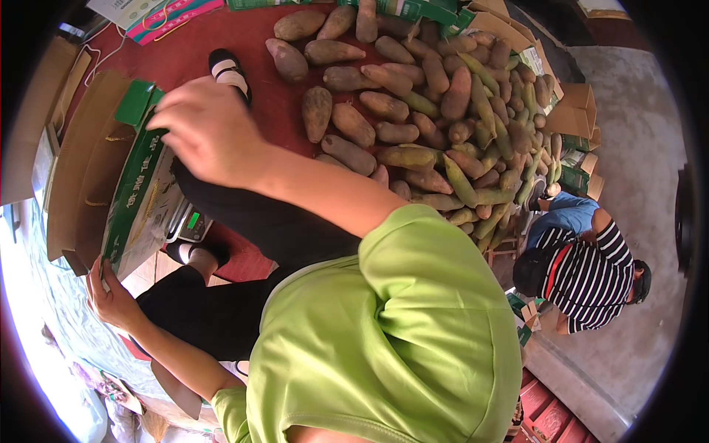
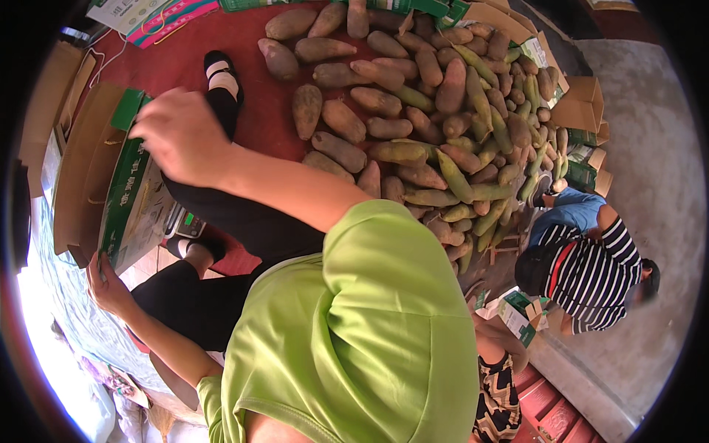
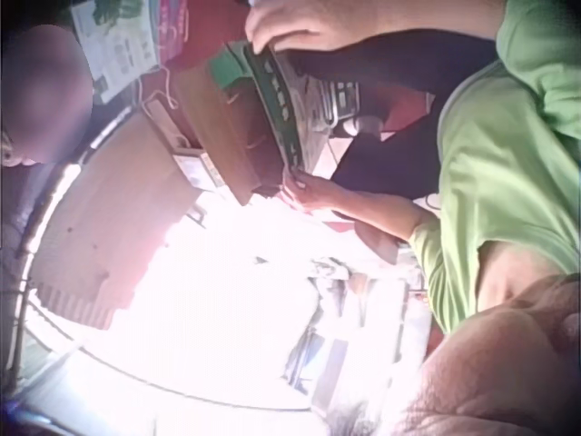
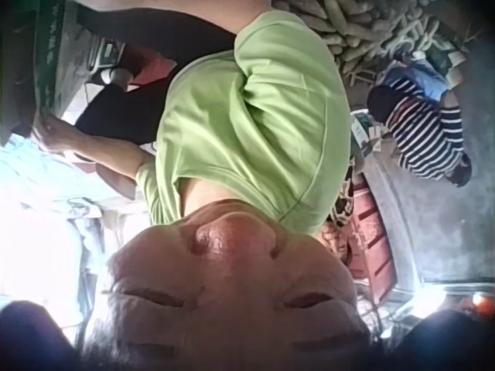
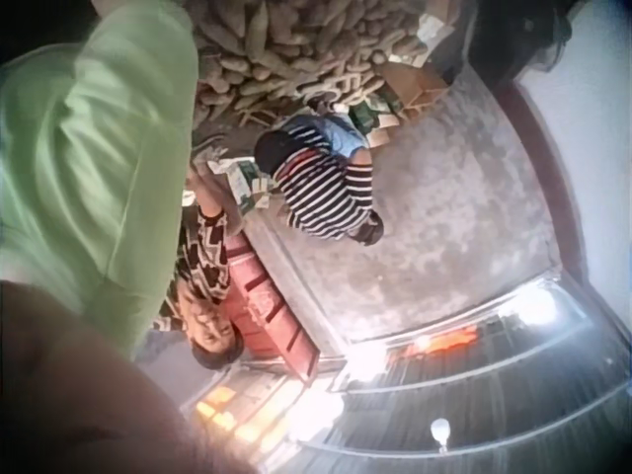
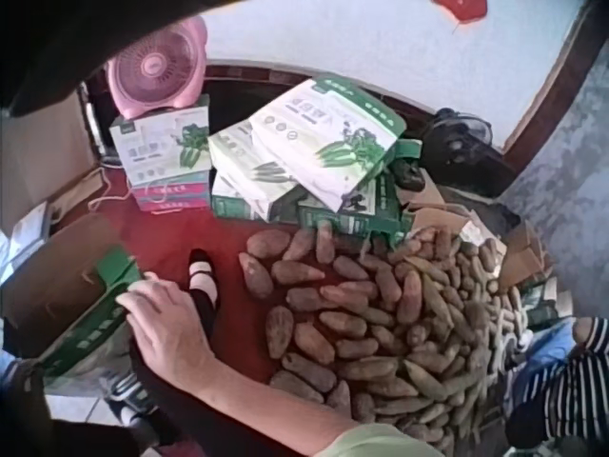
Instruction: Sorting and weighing vegetables into cardboard boxes.
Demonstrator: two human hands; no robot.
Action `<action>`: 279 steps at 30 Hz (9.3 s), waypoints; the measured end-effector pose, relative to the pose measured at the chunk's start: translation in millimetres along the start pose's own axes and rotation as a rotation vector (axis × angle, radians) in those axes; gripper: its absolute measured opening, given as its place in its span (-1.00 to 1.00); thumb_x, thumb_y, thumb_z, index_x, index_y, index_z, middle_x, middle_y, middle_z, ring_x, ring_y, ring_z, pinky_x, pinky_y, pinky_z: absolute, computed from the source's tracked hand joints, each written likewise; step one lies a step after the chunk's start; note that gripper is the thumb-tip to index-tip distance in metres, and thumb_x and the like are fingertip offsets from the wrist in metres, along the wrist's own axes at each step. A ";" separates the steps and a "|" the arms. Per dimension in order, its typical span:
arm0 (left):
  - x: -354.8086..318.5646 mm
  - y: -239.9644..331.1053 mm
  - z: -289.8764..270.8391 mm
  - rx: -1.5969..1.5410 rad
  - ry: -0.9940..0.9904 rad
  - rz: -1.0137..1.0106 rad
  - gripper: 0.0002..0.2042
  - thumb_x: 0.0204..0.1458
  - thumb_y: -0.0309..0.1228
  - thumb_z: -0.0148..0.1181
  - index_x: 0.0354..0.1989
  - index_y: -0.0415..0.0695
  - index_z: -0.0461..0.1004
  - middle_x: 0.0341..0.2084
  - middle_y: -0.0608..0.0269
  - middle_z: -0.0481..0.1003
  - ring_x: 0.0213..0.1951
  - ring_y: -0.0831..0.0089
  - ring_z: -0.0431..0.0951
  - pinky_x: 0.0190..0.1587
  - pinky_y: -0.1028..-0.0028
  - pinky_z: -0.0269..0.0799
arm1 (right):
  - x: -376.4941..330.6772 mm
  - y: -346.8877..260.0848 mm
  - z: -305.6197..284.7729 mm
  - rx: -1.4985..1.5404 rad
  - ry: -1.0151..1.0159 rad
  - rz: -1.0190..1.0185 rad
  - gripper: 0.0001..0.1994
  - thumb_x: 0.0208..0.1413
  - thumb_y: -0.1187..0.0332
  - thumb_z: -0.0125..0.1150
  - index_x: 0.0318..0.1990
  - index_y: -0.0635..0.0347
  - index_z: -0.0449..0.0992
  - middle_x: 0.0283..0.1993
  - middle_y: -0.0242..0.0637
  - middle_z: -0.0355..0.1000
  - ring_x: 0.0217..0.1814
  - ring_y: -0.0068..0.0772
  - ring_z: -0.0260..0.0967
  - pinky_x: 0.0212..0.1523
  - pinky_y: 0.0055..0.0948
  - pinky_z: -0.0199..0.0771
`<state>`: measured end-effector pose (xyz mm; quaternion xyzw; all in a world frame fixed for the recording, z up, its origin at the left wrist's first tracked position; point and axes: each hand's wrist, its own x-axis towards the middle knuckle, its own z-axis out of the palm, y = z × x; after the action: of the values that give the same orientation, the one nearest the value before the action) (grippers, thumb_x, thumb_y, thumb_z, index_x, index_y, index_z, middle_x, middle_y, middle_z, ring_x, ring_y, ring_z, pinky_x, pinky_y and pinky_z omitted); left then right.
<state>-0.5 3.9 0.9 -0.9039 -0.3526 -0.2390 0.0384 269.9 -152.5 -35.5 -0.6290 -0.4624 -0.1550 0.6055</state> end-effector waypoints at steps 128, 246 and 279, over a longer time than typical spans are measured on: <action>-1.8 10.3 6.5 0.089 0.067 0.026 -0.88 -0.04 -0.54 0.18 -0.30 -0.12 0.54 -0.37 0.30 0.57 -0.32 0.35 0.55 -0.17 0.42 0.38 | -238.9 187.9 -237.0 -1.222 -1.096 1.025 -0.62 0.05 0.41 0.02 0.07 -0.07 0.27 0.11 -0.34 0.22 0.19 -0.24 0.15 0.05 -0.15 0.27; 17.1 24.0 -19.2 -0.116 -0.003 -0.029 -0.88 -0.25 -0.40 0.31 -0.54 -0.10 0.51 -0.59 0.37 0.47 -0.47 0.39 0.46 -0.27 0.40 0.23 | -137.5 224.7 -183.7 -0.495 -0.431 0.750 -0.48 -0.05 0.45 0.29 0.07 0.40 0.25 -0.02 -0.08 0.34 0.03 -0.28 0.31 0.03 -0.38 0.30; 8.9 24.7 -19.8 -0.202 0.013 0.065 -0.92 -0.09 -0.45 0.23 -0.40 -0.13 0.53 -0.51 0.28 0.50 -0.36 0.32 0.49 -0.15 0.39 0.29 | 17.5 1.8 12.9 0.115 -0.066 0.120 -0.74 -0.17 0.54 0.27 -0.24 0.21 0.46 -0.24 -0.23 0.42 -0.20 -0.27 0.37 -0.18 -0.38 0.35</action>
<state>13.4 -13.9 24.9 -0.9126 -0.2970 -0.2777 -0.0431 275.7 -133.7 -26.2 -0.6245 -0.4519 -0.0710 0.6331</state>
